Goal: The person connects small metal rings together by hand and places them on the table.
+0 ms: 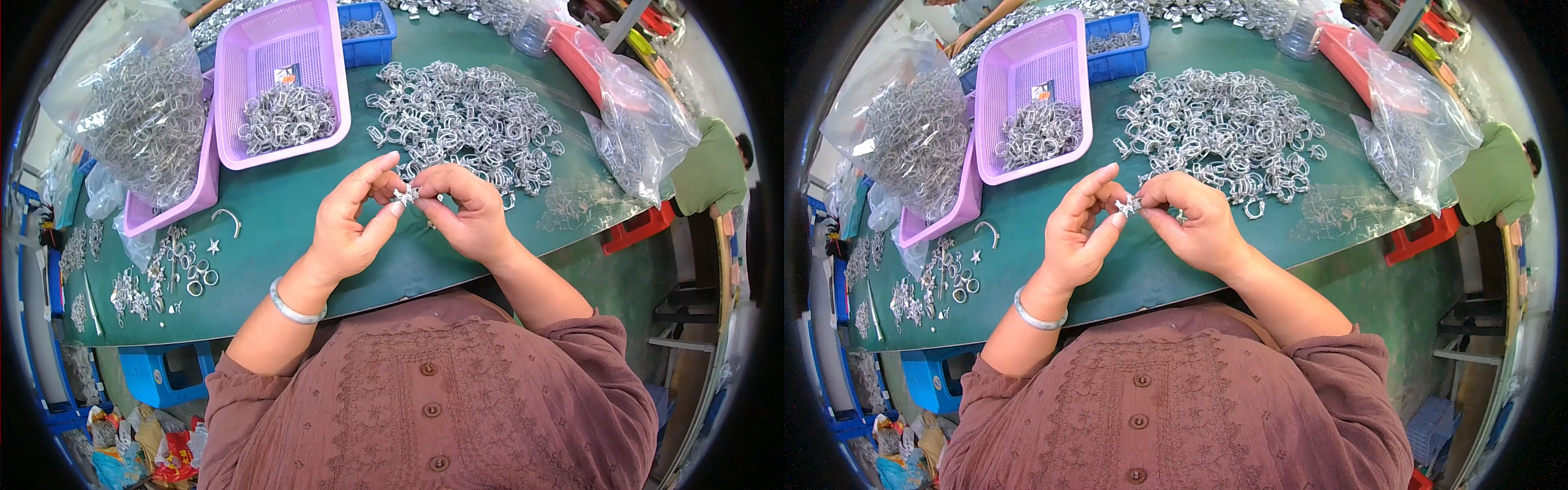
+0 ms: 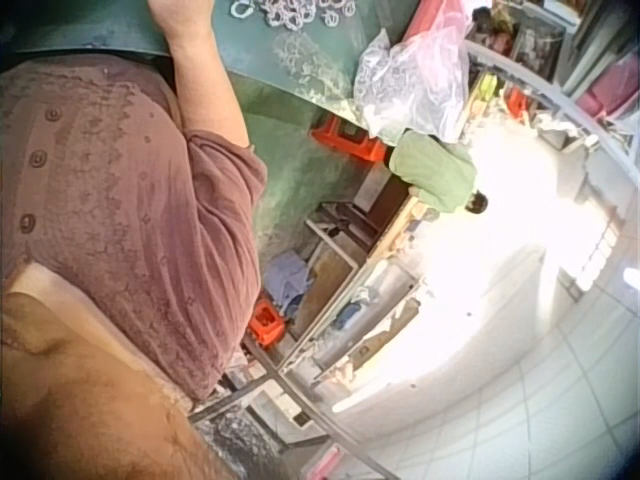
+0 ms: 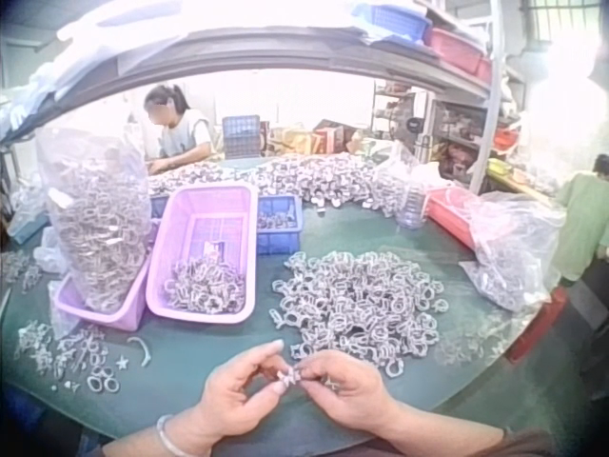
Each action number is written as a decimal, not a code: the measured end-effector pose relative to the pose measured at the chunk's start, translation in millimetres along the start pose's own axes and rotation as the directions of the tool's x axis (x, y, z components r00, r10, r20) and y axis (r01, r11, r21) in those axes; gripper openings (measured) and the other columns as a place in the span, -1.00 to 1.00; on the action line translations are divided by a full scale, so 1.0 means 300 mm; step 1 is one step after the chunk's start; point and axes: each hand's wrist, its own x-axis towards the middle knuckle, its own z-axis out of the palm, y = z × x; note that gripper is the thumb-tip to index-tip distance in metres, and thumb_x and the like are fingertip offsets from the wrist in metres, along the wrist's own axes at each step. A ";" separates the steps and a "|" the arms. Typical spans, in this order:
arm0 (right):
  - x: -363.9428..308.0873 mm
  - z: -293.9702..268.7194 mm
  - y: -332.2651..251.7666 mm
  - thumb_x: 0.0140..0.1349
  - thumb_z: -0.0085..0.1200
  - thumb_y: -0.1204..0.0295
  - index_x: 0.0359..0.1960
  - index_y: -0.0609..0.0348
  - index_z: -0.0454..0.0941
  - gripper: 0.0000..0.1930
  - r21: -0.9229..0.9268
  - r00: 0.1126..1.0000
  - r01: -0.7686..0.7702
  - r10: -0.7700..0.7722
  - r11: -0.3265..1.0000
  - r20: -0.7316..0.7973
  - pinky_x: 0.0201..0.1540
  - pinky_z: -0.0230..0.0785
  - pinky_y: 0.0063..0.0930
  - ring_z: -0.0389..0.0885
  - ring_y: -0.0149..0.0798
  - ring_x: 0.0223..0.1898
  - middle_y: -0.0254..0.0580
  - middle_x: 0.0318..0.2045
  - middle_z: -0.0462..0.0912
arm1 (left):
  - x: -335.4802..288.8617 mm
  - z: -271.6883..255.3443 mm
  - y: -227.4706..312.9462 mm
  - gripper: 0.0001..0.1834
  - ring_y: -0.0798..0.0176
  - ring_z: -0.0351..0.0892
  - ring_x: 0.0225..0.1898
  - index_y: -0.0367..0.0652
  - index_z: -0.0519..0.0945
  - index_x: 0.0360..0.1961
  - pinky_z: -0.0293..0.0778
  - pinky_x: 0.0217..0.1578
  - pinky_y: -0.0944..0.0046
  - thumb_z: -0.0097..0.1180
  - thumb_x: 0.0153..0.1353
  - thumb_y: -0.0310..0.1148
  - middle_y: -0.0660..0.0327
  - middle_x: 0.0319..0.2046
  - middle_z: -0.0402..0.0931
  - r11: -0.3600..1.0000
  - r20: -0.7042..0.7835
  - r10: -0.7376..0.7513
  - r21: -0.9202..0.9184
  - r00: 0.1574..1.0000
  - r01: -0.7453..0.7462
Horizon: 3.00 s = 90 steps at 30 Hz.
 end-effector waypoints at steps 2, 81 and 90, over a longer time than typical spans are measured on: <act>0.001 0.000 -0.002 -0.06 0.11 0.71 -0.41 0.25 0.48 -0.84 -0.009 1.000 0.015 -0.015 1.000 -0.002 -0.29 0.41 -0.52 0.57 -0.31 -0.34 -0.19 -0.39 0.56 | -0.001 -0.005 -0.006 -0.44 0.39 0.40 -0.22 -0.30 0.29 0.14 0.33 -0.12 0.37 0.01 0.05 -0.70 0.19 -0.24 0.43 1.000 -0.001 0.002 0.029 1.000 -0.002; -0.002 -0.015 -0.020 0.11 0.03 0.63 -0.30 0.26 0.45 -0.88 0.449 0.868 -0.495 0.445 0.744 0.219 -0.31 0.35 -0.66 0.48 -0.54 -0.35 -0.38 -0.39 0.51 | -0.006 -0.012 -0.023 -0.85 0.59 0.34 -0.45 -0.30 0.57 -0.31 0.29 -0.45 0.55 0.06 0.20 -0.42 0.39 -0.47 0.49 0.908 -0.038 -0.397 -0.163 0.917 0.386; 0.009 -0.005 -0.026 -0.06 0.06 0.70 -0.36 0.21 0.45 -0.80 -0.210 0.988 0.127 -0.104 0.969 0.117 -0.36 0.39 -0.37 0.52 -0.08 -0.40 -0.11 -0.44 0.52 | -0.005 -0.013 -0.026 -0.77 0.51 0.47 -0.35 -0.27 0.55 -0.20 0.41 -0.32 0.48 0.20 0.09 -0.48 0.30 -0.40 0.54 0.915 -0.013 -0.373 -0.171 0.928 0.365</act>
